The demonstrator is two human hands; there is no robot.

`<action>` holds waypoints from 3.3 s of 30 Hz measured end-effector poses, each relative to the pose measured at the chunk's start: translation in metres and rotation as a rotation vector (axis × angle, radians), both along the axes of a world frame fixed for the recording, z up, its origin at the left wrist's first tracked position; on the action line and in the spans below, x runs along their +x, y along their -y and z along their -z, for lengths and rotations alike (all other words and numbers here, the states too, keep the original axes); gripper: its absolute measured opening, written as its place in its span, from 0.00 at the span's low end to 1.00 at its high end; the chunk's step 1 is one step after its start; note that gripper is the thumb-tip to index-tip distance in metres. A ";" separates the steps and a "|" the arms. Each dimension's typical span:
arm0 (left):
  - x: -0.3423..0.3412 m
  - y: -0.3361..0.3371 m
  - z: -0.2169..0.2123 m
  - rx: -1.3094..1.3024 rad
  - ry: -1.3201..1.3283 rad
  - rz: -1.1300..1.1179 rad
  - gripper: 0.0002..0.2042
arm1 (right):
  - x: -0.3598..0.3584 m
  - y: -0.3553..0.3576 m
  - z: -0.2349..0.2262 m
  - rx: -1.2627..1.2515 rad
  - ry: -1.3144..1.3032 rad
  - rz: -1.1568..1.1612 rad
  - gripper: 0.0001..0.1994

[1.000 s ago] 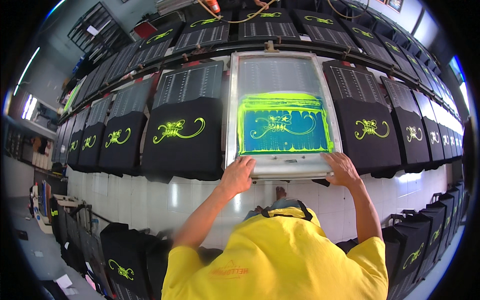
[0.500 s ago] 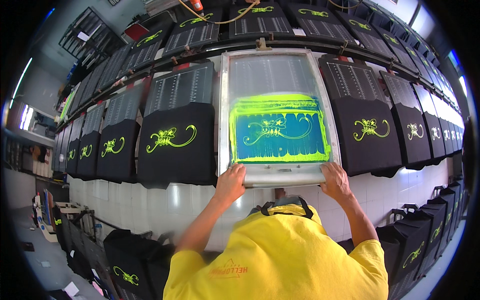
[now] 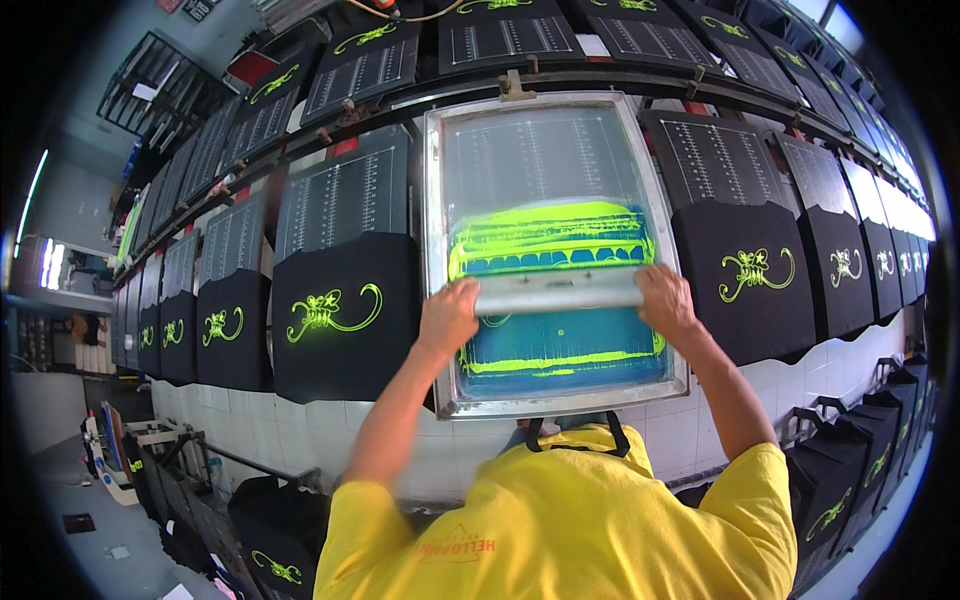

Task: The person performs screen printing by applying ink to a screen and using a squeegee to transfer the design onto black fabric items on a series of pallets.

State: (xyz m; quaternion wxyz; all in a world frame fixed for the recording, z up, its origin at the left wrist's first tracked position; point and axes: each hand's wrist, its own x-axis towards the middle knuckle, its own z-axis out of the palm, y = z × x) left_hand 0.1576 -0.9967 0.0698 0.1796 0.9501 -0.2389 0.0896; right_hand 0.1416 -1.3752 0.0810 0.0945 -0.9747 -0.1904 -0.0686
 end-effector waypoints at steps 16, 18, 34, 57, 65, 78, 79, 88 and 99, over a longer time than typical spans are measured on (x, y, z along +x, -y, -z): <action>-0.009 0.011 -0.061 0.037 -0.117 -0.069 0.09 | -0.002 0.011 -0.041 0.108 0.058 -0.051 0.12; -0.051 0.009 -0.054 0.024 -0.114 -0.095 0.14 | -0.040 0.011 -0.040 0.134 0.078 -0.078 0.14; -0.179 0.015 -0.009 0.087 -0.126 -0.070 0.25 | -0.174 -0.004 -0.011 0.052 -0.127 0.011 0.34; -0.152 -0.027 0.036 -0.327 -0.303 -0.844 0.14 | -0.130 0.057 0.056 0.961 -0.142 0.695 0.14; -0.137 -0.053 0.058 -0.391 -0.278 -0.839 0.12 | -0.113 0.056 0.082 0.985 -0.078 0.758 0.11; -0.116 -0.071 0.054 -0.552 -0.548 -0.717 0.11 | -0.097 0.064 0.089 0.899 -0.076 0.789 0.10; -0.116 -0.072 0.051 -0.562 -0.533 -0.730 0.11 | -0.097 0.061 0.090 0.981 -0.069 0.790 0.09; -0.128 -0.051 0.039 -0.416 -0.301 -0.784 0.13 | -0.108 0.070 0.087 1.102 -0.026 0.805 0.09; -0.157 0.068 0.028 -0.564 -0.262 -0.850 0.16 | -0.124 0.190 0.037 1.077 -0.025 0.774 0.12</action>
